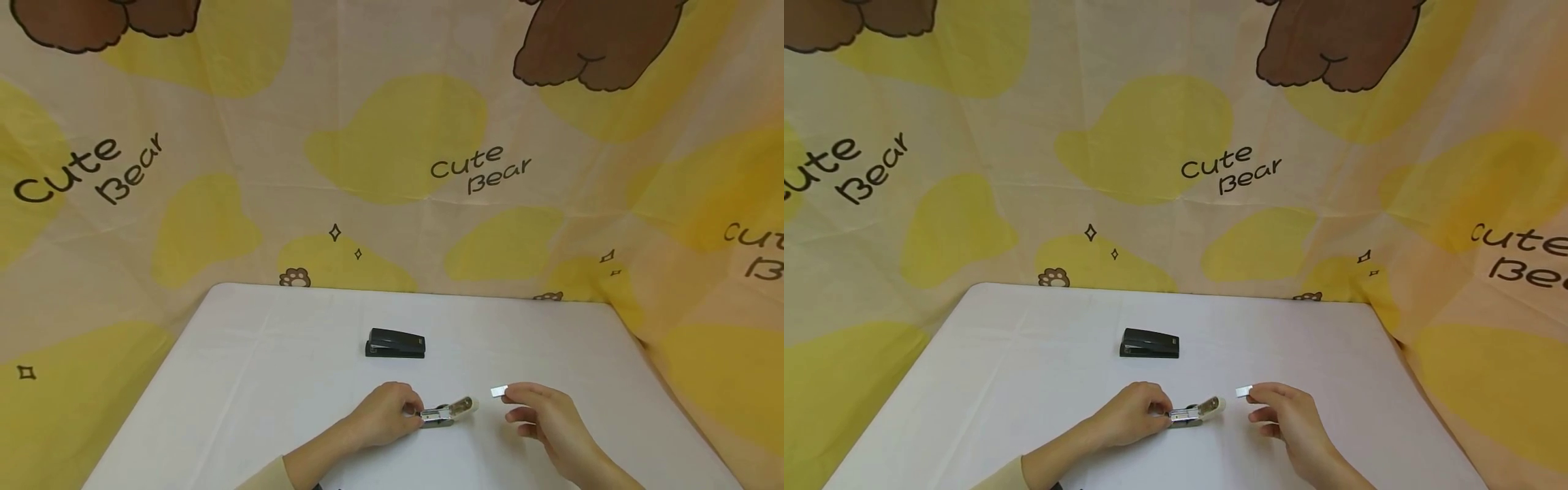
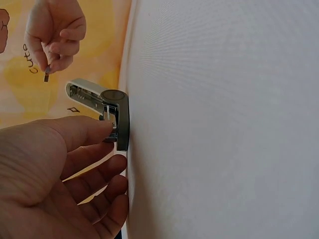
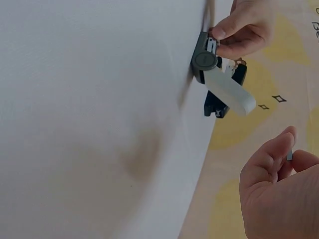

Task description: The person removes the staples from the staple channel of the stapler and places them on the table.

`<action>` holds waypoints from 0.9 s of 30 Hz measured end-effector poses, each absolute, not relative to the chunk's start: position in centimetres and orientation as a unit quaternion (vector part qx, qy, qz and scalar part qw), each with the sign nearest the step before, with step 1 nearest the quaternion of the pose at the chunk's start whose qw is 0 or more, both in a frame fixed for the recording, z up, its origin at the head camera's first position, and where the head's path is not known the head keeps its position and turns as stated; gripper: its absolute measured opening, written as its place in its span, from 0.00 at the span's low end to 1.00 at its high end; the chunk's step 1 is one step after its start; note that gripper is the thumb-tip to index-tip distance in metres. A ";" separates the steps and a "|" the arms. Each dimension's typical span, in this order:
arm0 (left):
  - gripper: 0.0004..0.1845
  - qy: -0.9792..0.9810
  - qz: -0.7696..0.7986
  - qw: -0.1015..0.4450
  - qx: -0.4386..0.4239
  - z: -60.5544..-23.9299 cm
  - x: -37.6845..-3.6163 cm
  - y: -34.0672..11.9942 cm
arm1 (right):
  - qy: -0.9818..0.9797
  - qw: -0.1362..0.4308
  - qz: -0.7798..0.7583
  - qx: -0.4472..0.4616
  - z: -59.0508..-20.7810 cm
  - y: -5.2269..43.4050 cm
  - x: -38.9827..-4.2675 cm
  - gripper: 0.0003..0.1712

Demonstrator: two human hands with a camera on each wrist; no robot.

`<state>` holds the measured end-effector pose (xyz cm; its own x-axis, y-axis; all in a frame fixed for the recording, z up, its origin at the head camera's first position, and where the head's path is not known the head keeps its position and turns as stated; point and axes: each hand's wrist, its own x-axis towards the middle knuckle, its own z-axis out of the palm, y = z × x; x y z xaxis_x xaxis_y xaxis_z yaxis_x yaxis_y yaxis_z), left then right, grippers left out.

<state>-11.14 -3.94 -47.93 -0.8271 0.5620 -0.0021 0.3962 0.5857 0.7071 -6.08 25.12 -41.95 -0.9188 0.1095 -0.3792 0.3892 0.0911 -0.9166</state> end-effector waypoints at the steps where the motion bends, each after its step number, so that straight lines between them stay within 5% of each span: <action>1: 0.06 0.883 0.366 0.114 0.271 -47.9 -11.1 -3.9 | 0.731 0.104 -0.651 0.175 -42.0 25.4 -6.1 0.15; 27: 0.05 0.880 0.369 0.110 0.278 -48.0 -11.3 -3.9 | 0.783 0.113 -0.569 0.225 -45.6 32.8 -7.3 0.20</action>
